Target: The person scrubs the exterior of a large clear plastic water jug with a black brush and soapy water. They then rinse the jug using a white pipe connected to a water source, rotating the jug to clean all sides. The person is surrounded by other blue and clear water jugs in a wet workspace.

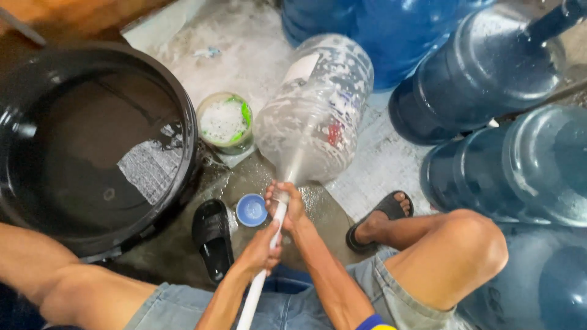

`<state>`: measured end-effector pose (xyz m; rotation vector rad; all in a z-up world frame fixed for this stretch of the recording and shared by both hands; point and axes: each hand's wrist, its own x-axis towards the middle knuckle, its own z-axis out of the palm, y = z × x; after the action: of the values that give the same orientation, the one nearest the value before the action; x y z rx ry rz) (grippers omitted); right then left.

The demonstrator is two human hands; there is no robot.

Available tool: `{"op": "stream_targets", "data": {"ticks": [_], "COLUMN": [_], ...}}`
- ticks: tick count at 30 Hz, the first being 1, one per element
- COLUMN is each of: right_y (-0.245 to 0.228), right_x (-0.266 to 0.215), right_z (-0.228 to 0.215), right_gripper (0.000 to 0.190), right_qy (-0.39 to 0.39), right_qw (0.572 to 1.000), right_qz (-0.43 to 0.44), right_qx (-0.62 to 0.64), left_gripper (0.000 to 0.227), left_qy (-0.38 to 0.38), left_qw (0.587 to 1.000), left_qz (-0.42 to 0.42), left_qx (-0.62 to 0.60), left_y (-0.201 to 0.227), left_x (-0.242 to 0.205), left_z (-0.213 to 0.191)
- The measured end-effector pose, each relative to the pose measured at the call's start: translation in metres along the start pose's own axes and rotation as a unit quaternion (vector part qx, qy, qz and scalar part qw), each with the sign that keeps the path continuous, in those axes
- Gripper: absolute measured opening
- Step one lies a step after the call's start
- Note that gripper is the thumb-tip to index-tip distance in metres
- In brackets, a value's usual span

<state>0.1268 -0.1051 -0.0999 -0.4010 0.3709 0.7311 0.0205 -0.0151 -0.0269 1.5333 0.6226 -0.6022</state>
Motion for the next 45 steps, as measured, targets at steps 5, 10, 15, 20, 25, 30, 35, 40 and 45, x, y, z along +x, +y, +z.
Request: {"op": "stream_targets", "data": {"ticks": [5, 10, 15, 20, 25, 30, 35, 40, 45], "right_y": [0.006, 0.006, 0.003, 0.001, 0.004, -0.008, 0.002, -0.002, -0.007], "right_x": [-0.001, 0.001, 0.002, -0.005, 0.000, -0.003, -0.002, -0.008, 0.011], "right_z": [-0.003, -0.010, -0.010, -0.008, -0.012, 0.001, 0.005, 0.019, 0.008], "right_gripper": [0.017, 0.017, 0.019, 0.016, 0.017, 0.022, 0.022, 0.016, 0.015], "right_qy": [0.022, 0.008, 0.014, -0.008, 0.027, 0.035, 0.091, 0.123, 0.087], "right_qw": [0.999, 0.999, 0.999, 0.998, 0.998, 0.997, 0.986, 0.991, 0.995], "right_qz": [0.015, 0.030, 0.032, 0.054, 0.043, 0.038, 0.031, 0.029, 0.041], "right_qx": [-0.027, -0.010, -0.017, 0.020, -0.037, -0.057, -0.137, -0.032, 0.016], "left_gripper": [0.048, 0.026, 0.014, 0.019, 0.015, 0.018, 0.035, 0.019, 0.020], "left_qy": [-0.023, -0.153, -0.083, -0.168, 0.004, -0.157, 0.055, -0.110, -0.119], "left_qw": [0.987, 0.958, 0.982, 0.935, 0.993, 0.934, 0.948, 0.965, 0.967], "left_qz": [-0.076, -0.078, -0.059, -0.085, 0.017, -0.104, -0.038, -0.107, -0.086], "left_qx": [-0.139, -0.230, -0.161, -0.299, 0.113, -0.303, 0.310, -0.214, -0.207], "left_y": [-0.007, -0.019, 0.004, 0.002, 0.046, 0.016, 0.070, 0.009, 0.020], "left_x": [0.021, 0.033, 0.030, 0.022, 0.010, 0.019, -0.011, 0.020, 0.000], "left_z": [0.015, -0.006, 0.006, -0.004, 0.008, 0.002, 0.006, -0.002, 0.004]}}
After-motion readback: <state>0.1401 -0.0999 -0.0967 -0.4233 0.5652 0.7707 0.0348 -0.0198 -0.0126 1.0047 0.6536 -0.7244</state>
